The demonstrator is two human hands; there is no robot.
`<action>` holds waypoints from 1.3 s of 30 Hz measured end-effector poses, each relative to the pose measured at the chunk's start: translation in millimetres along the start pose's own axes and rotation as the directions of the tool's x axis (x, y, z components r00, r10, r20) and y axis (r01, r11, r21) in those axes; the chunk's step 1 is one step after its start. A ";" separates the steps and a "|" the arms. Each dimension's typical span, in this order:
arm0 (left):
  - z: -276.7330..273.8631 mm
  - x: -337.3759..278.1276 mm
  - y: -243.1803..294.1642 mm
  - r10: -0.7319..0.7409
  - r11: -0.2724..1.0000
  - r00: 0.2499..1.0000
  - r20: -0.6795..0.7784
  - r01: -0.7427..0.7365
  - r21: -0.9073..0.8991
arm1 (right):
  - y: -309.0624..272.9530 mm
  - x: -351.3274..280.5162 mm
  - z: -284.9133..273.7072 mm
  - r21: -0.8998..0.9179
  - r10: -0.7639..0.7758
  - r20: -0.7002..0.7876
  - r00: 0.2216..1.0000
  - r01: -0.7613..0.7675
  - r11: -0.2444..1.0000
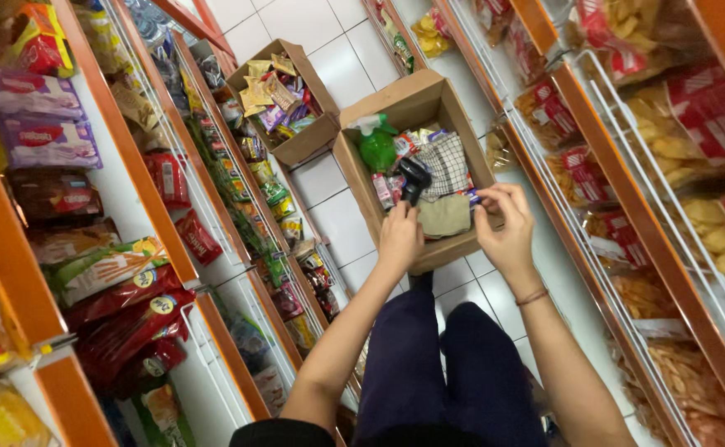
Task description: The person takes yogurt drink cartons from a box, wipes them with a cloth, scans them with a handheld scanner, and places them onto a shelf.
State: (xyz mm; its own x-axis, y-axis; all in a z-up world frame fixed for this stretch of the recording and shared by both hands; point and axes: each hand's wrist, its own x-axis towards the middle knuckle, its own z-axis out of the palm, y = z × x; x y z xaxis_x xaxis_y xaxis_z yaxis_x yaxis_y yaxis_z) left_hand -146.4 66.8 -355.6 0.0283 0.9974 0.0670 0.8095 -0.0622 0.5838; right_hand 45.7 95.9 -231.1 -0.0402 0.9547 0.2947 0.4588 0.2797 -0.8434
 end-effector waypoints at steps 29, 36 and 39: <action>252.5 219.1 -197.2 -0.385 0.920 0.854 0.349 0.327 0.215 | 218.2 23.1 152.8 -0.028 0.388 0.150 0.909 -0.388 0.921; 208.6 193.2 -175.3 -0.031 0.999 0.999 -0.028 0.032 0.022 | 223.7 35.9 164.2 -0.011 0.422 0.137 0.896 -0.425 0.905; 188.7 186.3 -177.8 0.037 0.984 0.998 -0.048 -0.045 -0.173 | 229.8 36.6 167.8 0.016 0.418 0.131 0.899 -0.424 0.906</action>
State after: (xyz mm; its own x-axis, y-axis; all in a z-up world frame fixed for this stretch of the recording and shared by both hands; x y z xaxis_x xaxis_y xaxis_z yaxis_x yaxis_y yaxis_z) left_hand -174.4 270.7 -599.6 0.0305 0.9914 0.1269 0.6936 -0.1124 0.7115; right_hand 0.7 212.2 -489.5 0.0391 0.9884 -0.1470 0.4185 -0.1498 -0.8958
